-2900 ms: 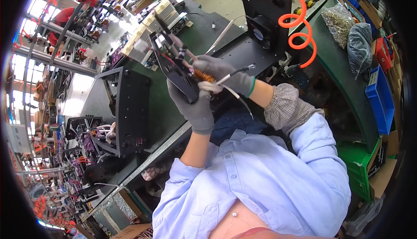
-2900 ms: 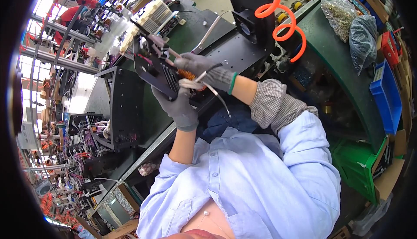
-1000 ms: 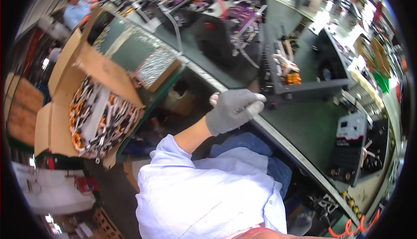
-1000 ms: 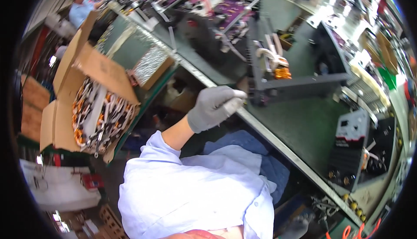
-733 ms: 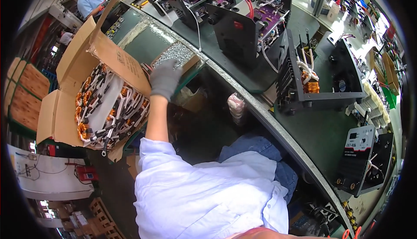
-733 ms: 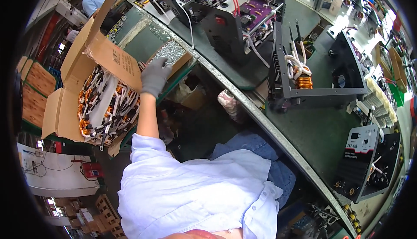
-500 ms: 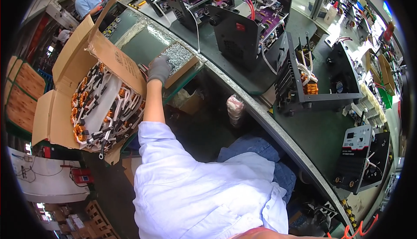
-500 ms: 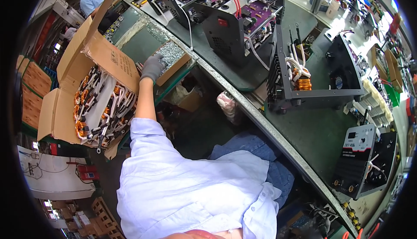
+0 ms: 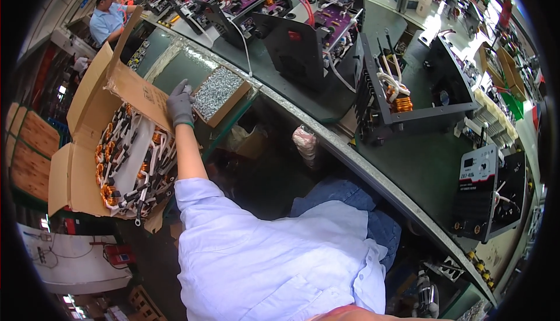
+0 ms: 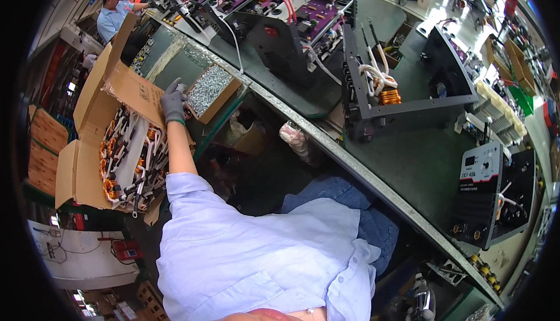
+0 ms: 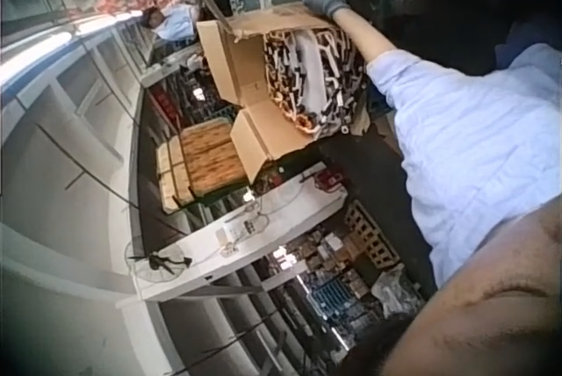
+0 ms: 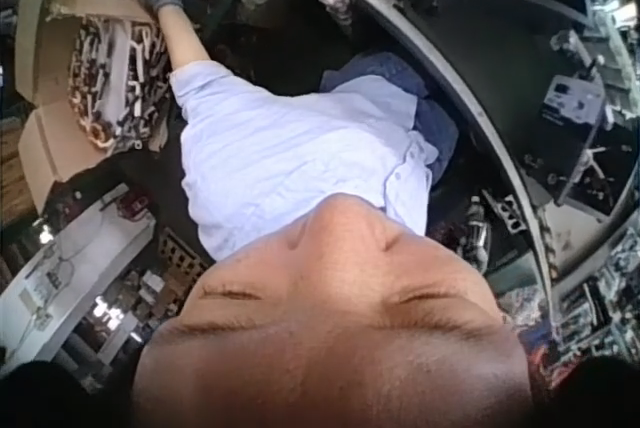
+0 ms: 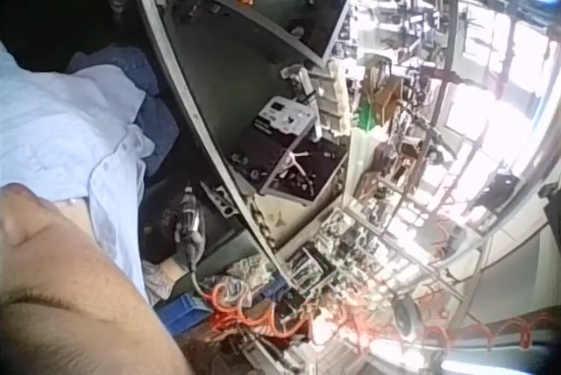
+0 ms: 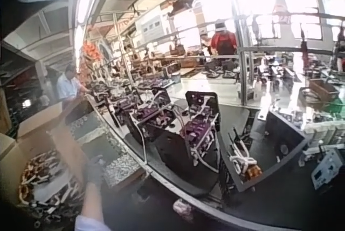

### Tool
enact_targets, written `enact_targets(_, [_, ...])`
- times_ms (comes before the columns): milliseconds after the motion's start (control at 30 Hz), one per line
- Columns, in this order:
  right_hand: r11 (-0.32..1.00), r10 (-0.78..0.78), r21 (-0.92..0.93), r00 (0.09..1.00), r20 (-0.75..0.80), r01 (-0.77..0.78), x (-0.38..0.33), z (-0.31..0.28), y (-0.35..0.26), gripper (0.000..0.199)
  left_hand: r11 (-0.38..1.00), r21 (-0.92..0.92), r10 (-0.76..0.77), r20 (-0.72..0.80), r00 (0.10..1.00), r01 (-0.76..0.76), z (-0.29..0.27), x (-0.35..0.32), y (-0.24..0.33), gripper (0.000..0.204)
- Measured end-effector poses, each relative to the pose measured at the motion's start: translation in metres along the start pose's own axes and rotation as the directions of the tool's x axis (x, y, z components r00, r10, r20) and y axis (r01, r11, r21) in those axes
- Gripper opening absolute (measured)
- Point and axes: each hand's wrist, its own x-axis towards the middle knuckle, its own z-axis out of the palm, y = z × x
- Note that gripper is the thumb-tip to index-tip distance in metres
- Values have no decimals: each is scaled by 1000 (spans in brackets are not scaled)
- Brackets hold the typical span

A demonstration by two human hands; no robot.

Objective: Assembling internal components and screwing together a black electronic enclosure using an air screwdriver at an industrial workbench.

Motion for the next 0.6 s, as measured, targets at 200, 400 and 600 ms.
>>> enact_targets(200, [992, -118, -37, 989, 92, 122, -9, 56, -7, 72, 788, -554, 1, 436, 900, 267, 15, -58, 45, 20])
enact_targets(400, [934, -344, 185, 908, 242, 305, 54, 121, -28, 90, 926, -76, -49, 947, 317, 370, 108, -260, 84, 22])
enact_targets(600, [907, -399, 214, 903, 160, 363, 97, 155, -43, 91, 519, -500, 578, 803, -146, -693, 249, -399, 87, 22])
